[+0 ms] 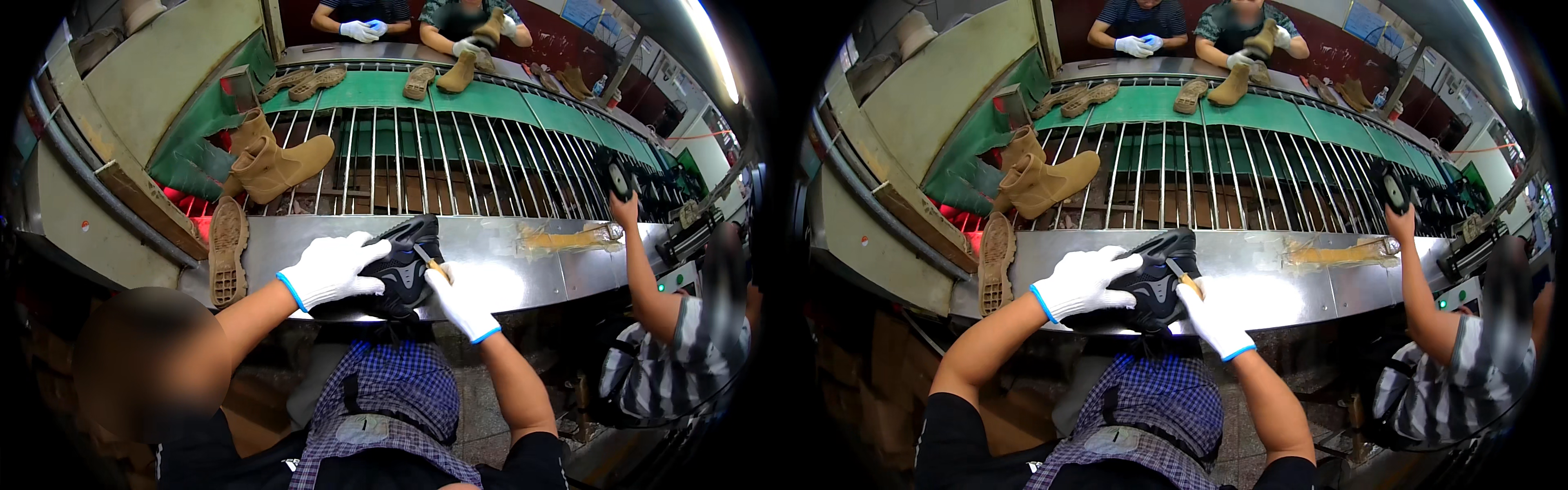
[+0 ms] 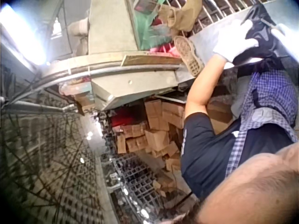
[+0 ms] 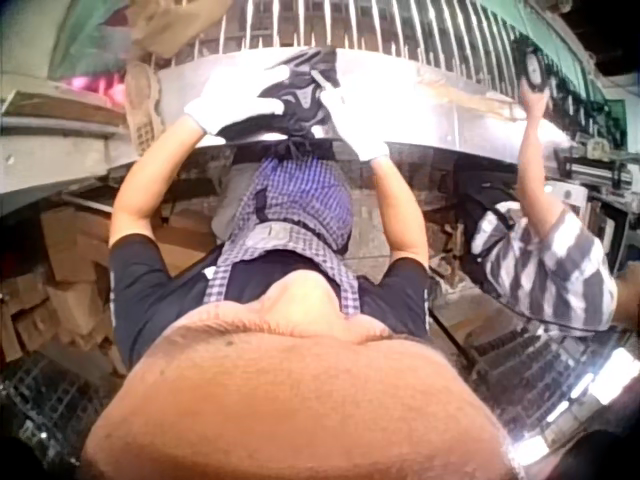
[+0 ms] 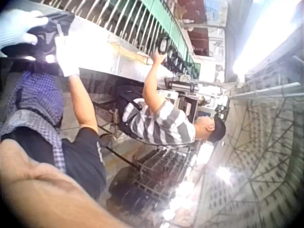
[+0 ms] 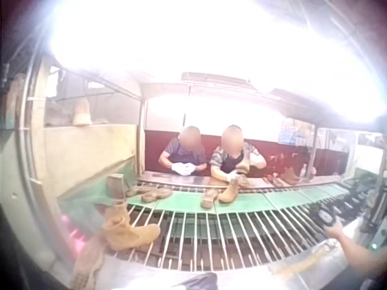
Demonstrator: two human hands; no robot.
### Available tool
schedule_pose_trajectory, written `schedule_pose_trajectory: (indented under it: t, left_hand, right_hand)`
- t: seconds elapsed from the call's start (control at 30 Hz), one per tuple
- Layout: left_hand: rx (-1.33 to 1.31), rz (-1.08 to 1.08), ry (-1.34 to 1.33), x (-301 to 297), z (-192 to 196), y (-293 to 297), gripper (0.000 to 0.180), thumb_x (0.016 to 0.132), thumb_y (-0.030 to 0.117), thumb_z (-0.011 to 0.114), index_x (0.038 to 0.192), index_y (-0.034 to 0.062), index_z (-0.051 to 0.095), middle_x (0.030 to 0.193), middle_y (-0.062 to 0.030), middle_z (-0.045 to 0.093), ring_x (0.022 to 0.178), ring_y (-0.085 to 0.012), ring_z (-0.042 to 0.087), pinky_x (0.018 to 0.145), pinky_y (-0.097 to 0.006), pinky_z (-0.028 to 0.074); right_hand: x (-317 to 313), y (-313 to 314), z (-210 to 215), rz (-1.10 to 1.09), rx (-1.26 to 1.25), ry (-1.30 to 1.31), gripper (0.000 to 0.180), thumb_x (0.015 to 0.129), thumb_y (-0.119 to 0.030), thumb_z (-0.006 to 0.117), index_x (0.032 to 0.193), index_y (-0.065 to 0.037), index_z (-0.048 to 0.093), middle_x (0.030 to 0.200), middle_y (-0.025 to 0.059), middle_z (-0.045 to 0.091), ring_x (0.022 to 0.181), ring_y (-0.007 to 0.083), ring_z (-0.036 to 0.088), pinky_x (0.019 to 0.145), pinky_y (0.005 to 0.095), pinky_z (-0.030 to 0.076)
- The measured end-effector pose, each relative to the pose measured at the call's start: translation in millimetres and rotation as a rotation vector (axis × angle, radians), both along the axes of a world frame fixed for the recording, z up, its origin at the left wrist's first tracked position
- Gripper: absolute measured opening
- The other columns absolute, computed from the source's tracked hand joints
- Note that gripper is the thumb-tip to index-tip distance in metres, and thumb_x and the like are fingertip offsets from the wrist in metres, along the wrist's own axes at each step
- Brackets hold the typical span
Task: The person picks up sneakers and boots from a conveyor belt, trims excess material from the soles and edges using a small knife, and wipes the surfaces.
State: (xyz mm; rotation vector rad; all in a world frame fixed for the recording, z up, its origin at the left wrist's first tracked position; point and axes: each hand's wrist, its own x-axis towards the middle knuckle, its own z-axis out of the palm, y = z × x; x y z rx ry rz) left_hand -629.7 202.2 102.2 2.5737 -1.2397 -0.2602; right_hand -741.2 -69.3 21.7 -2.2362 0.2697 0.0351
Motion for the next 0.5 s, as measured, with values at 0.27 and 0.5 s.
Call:
schedule_pose_trajectory:
  t: [0.27,0.5]
  left_hand:
    - [0.079,-0.05,0.078,10,23,-23,0.085,0.087,0.048,0.081,0.161,0.024,0.048,0.147,-0.021,0.06,0.125,-0.0428,0.069,0.105,-0.049,0.058]
    - [0.13,-0.054,0.159,17,26,-34,0.09,0.083,0.048,0.082,0.163,0.025,0.047,0.149,-0.0231,0.056,0.126,-0.0437,0.067,0.105,-0.051,0.058]
  right_hand:
    - [8,-14,75,0.171,-0.476,-0.05,0.043,0.106,-0.046,0.068,0.114,-0.004,0.068,0.093,0.0255,0.075,0.083,0.042,0.074,0.074,0.05,0.057]
    - [12,-10,-19,-0.086,0.44,0.017,0.045,0.108,-0.044,0.069,0.112,0.001,0.072,0.09,0.009,0.071,0.084,0.0188,0.065,0.079,0.0368,0.055]
